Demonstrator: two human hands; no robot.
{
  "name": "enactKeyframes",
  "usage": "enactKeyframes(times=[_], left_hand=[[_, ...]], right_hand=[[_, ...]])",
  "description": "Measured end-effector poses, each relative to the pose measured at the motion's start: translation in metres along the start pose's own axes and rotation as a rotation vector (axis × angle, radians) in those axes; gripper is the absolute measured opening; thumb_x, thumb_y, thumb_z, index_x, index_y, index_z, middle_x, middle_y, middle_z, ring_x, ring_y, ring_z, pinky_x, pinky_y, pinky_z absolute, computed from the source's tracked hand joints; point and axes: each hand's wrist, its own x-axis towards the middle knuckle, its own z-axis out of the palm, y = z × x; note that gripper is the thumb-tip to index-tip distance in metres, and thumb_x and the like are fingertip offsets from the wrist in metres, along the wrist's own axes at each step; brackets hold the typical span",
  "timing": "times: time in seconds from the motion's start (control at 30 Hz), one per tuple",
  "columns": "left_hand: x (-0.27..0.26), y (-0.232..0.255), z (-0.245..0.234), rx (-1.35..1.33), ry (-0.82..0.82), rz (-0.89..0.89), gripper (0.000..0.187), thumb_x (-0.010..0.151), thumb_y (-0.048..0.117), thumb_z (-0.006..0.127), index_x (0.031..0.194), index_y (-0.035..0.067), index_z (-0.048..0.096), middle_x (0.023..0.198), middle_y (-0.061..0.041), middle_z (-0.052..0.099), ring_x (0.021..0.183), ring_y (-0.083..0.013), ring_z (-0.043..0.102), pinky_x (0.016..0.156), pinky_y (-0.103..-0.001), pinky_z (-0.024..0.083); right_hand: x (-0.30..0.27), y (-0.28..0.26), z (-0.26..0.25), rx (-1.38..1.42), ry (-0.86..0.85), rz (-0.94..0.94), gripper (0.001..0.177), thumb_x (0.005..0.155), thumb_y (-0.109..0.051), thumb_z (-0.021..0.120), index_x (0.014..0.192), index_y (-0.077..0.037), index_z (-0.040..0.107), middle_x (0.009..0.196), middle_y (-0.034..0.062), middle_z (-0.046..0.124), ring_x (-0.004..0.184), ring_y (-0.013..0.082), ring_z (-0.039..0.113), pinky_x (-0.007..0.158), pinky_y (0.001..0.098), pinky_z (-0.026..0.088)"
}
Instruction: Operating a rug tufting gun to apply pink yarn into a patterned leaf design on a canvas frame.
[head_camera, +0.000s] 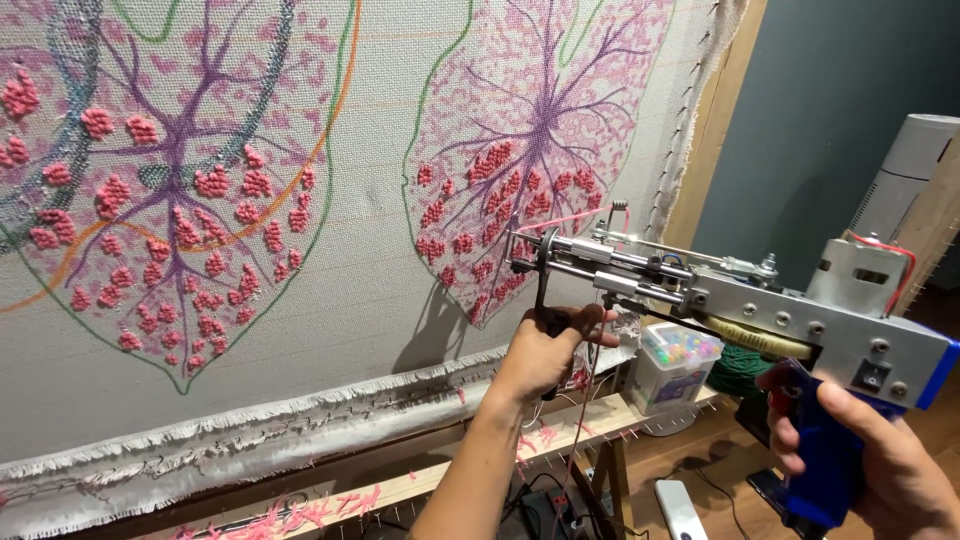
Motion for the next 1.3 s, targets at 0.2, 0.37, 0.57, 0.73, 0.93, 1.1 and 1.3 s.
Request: enactKeyframes(times=[0.2, 0.37, 0.57, 0.73, 0.93, 1.1, 1.3], left_hand=[[-0.003, 0.014, 0.012, 0.137, 0.011, -0.124, 0.042, 0.100, 0.045, 0.063, 0.115, 0.010, 0.080, 0.092, -0.006, 0.081, 0.057, -0.0096, 0.045, 0.054, -0.028, 0.041], [-0.008, 0.034, 0.015, 0.139, 0.013, -0.241, 0.041, 0.096, 0.044, 0.062, 0.116, 0.013, 0.079, 0.089, -0.002, 0.079, 0.049, -0.0105, 0.047, 0.046, -0.029, 0.037], [-0.004, -0.010, -0.003, -0.182, 0.017, -0.057, 0.022, 0.102, 0.024, 0.065, 0.108, 0.006, 0.075, 0.109, -0.002, 0.081, 0.091, -0.0104, 0.077, 0.079, -0.027, 0.060], [0.000, -0.015, -0.023, -0.056, 0.096, -0.013, 0.022, 0.103, 0.011, 0.059, 0.113, 0.002, 0.076, 0.107, -0.012, 0.081, 0.067, -0.0057, 0.057, 0.061, -0.023, 0.045], [-0.016, 0.008, -0.053, -0.224, 0.152, -0.009, 0.021, 0.101, 0.014, 0.063, 0.117, 0.005, 0.073, 0.108, -0.009, 0.081, 0.043, -0.0009, 0.040, 0.039, -0.021, 0.030], [-0.032, 0.040, -0.067, -0.066, 0.290, -0.105, 0.033, 0.104, 0.028, 0.060, 0.117, 0.003, 0.077, 0.093, -0.009, 0.080, 0.040, -0.0002, 0.034, 0.037, -0.021, 0.023], [-0.063, 0.067, -0.089, 0.011, 0.365, -0.109, 0.039, 0.099, 0.038, 0.064, 0.112, 0.004, 0.079, 0.084, -0.005, 0.079, 0.038, -0.0005, 0.032, 0.035, -0.024, 0.021]], right_hand=[[-0.003, 0.014, -0.026, 0.032, -0.108, -0.105, 0.059, 0.104, -0.035, 0.065, 0.134, 0.015, 0.053, 0.074, 0.0148, 0.052, 0.056, 0.0233, 0.048, 0.052, 0.0423, 0.045], [-0.006, 0.006, -0.016, 0.059, -0.144, -0.110, 0.057, 0.101, -0.031, 0.067, 0.135, 0.013, 0.054, 0.072, 0.0146, 0.052, 0.054, 0.0222, 0.047, 0.050, 0.0409, 0.044], [0.002, 0.015, 0.003, 0.055, -0.073, -0.227, 0.065, 0.098, -0.037, 0.069, 0.136, 0.013, 0.055, 0.093, 0.0163, 0.060, 0.071, 0.0225, 0.054, 0.052, 0.0397, 0.042], [0.025, 0.010, 0.032, 0.254, -0.297, -0.220, 0.088, 0.077, -0.059, 0.064, 0.140, 0.000, 0.050, 0.107, 0.0212, 0.067, 0.092, 0.0334, 0.069, 0.077, 0.0487, 0.060], [0.103, 0.089, 0.079, -0.128, -0.359, 0.001, 0.063, 0.096, -0.052, 0.054, 0.126, 0.003, 0.067, 0.102, 0.0194, 0.076, 0.093, 0.0311, 0.074, 0.084, 0.0400, 0.060], [0.085, 0.131, 0.167, -0.863, -0.377, -0.275, 0.033, 0.091, -0.030, 0.070, 0.109, -0.004, 0.079, 0.097, 0.0097, 0.082, 0.091, 0.0198, 0.077, 0.081, 0.0325, 0.059], [0.070, 0.146, 0.252, -0.832, -0.721, -0.283, 0.035, 0.090, -0.031, 0.070, 0.110, -0.003, 0.075, 0.097, 0.0097, 0.081, 0.086, 0.0173, 0.077, 0.081, 0.0332, 0.061]])
